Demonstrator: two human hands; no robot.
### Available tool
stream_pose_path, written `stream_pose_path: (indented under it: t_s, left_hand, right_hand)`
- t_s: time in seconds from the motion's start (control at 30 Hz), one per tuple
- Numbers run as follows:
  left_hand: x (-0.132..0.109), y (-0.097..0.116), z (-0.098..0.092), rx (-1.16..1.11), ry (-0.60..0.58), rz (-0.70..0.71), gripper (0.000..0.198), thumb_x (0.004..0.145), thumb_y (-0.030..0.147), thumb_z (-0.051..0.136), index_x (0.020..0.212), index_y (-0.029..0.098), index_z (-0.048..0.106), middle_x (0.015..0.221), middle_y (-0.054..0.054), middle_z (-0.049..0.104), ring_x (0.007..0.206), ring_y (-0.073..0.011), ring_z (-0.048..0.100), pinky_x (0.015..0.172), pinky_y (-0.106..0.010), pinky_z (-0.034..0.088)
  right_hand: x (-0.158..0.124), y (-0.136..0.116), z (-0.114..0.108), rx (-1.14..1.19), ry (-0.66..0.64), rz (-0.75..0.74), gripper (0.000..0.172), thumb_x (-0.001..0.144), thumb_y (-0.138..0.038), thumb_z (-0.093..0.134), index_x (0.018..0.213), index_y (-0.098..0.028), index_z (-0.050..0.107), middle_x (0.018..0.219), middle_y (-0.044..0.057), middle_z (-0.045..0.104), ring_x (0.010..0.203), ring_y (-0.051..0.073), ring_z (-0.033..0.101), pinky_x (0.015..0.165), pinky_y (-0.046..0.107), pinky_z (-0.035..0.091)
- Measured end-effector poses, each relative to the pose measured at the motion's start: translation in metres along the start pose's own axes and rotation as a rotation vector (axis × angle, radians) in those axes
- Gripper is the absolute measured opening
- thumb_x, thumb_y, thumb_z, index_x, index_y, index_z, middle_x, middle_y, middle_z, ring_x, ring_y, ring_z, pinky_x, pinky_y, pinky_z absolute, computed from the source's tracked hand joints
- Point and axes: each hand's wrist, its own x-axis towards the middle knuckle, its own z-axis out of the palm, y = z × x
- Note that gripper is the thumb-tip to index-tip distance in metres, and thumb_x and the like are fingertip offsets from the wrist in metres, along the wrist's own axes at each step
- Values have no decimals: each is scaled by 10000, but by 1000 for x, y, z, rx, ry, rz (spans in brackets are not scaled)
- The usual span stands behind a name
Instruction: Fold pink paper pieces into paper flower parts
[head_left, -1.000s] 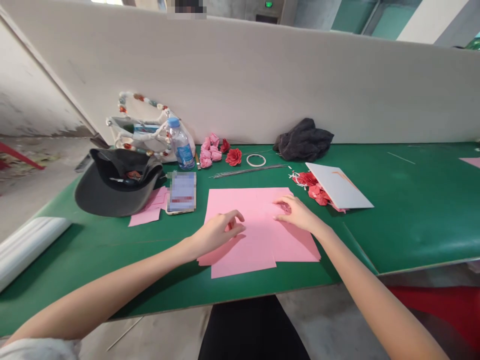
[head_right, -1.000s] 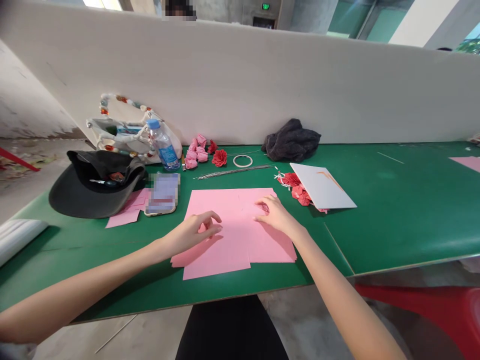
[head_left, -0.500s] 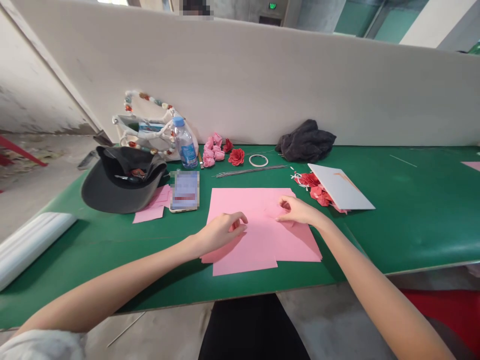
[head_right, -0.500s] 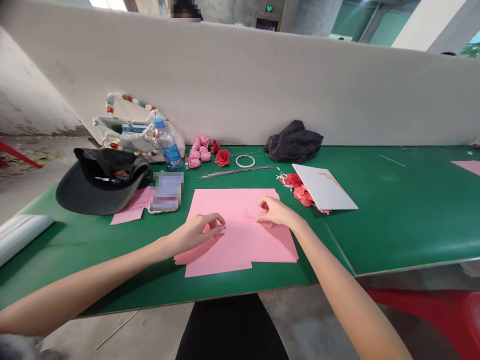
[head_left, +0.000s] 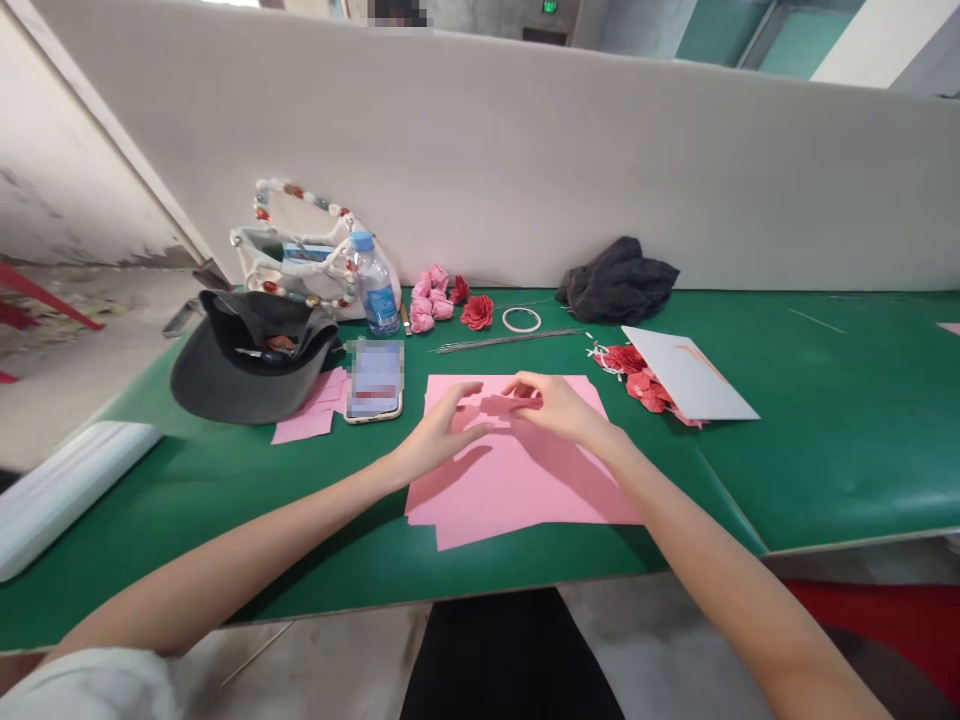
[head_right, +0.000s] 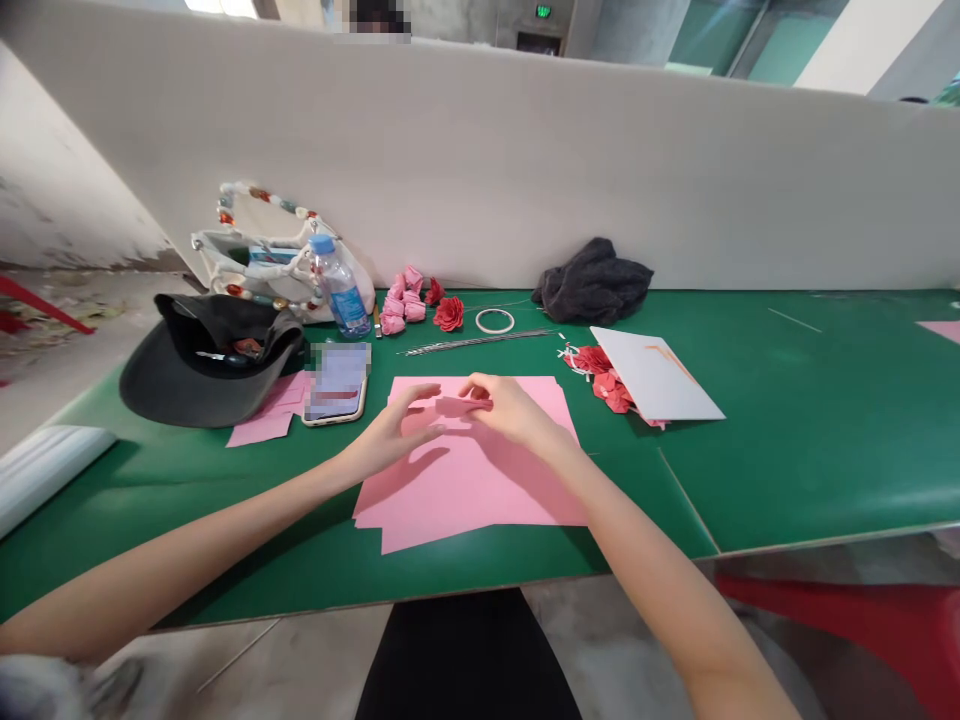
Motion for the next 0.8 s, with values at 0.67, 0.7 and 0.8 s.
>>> stream_pose_path:
  t_s: [0.67, 0.7, 0.8]
  left_hand:
    - [11, -17, -3, 40, -59, -57, 233, 804, 358, 655, 929, 162, 662, 915, -59, 640, 768, -169, 612, 734, -316, 516]
    - [11, -16, -2, 29, -56, -54, 249, 812, 371, 648, 946, 162, 661, 928, -63, 643, 781, -173, 619, 745, -321, 521]
    - [10, -14, -3, 30, -47, -44, 269, 828, 389, 629, 958, 156, 662, 944, -73, 646, 784, -176, 627, 750, -328, 530]
  right_hand:
    - [-4, 20, 14, -91, -11, 36, 68, 746, -217, 669, 779, -161, 648, 766, 7, 609, 667, 132, 525, 610, 248, 377]
    - [-4, 18, 16, -74, -10, 28, 47, 758, -202, 647, 782, -162, 654, 783, 12, 612, 678, 132, 530, 617, 248, 381]
    - [-1, 14, 18, -75, 11, 33, 35, 756, -176, 635, 775, -160, 659, 833, 24, 600, 682, 123, 526, 620, 245, 391]
